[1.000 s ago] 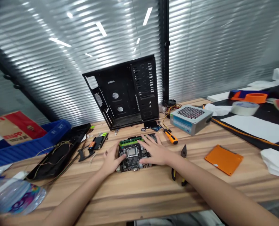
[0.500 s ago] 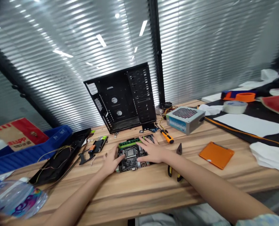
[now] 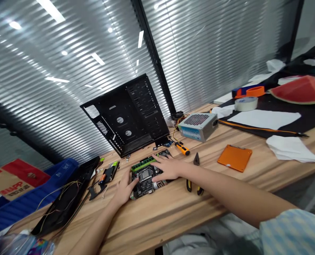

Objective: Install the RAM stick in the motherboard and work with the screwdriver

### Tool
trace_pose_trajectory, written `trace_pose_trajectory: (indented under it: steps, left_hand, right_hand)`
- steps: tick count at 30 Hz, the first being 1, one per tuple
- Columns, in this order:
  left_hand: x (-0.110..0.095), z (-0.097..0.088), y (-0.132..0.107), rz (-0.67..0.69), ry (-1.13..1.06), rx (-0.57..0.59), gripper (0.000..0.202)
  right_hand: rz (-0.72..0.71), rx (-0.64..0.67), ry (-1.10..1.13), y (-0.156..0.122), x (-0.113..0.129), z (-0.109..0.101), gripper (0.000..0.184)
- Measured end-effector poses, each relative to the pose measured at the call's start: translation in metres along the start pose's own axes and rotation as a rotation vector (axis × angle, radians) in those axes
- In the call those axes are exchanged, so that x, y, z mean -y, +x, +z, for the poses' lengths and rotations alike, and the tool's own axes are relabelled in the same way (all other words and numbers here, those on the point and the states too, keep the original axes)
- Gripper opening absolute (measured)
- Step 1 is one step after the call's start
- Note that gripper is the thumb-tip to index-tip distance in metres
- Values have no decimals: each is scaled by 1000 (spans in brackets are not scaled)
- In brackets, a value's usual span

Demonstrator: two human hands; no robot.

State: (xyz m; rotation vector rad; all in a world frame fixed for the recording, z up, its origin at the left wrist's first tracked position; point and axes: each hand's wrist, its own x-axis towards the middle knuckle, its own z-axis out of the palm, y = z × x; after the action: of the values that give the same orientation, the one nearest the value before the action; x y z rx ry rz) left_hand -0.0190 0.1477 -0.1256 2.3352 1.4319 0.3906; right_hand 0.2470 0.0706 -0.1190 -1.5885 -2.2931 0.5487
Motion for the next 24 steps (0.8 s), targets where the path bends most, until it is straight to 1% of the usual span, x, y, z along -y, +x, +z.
trace_pose_trajectory:
  steps: [4,8,10,15,19,24]
  left_hand:
    - [1,-1,1,6,-6,7,70]
    - [6,-1,3,95,-27,-2,71]
    - [8,-1,4,114,-31,-1,72]
    - [11,-1,5,137,-27,-2,72]
    - [10,-1,5,129,-18,7,73]
    - [9,-2,7,135,-7,13,73]
  right_hand:
    - [5,18,-22,-1,2,-2,98]
    - [10,21,-33,-2,4,-3,99]
    - [12,23,-31,-2,4,-3,99]
    - [6,21,-38,-2,3,-4,96]
    - [-15,14,-44,-3,3,-3,92]
    - [3,26,-58,-3,3,-4,91]
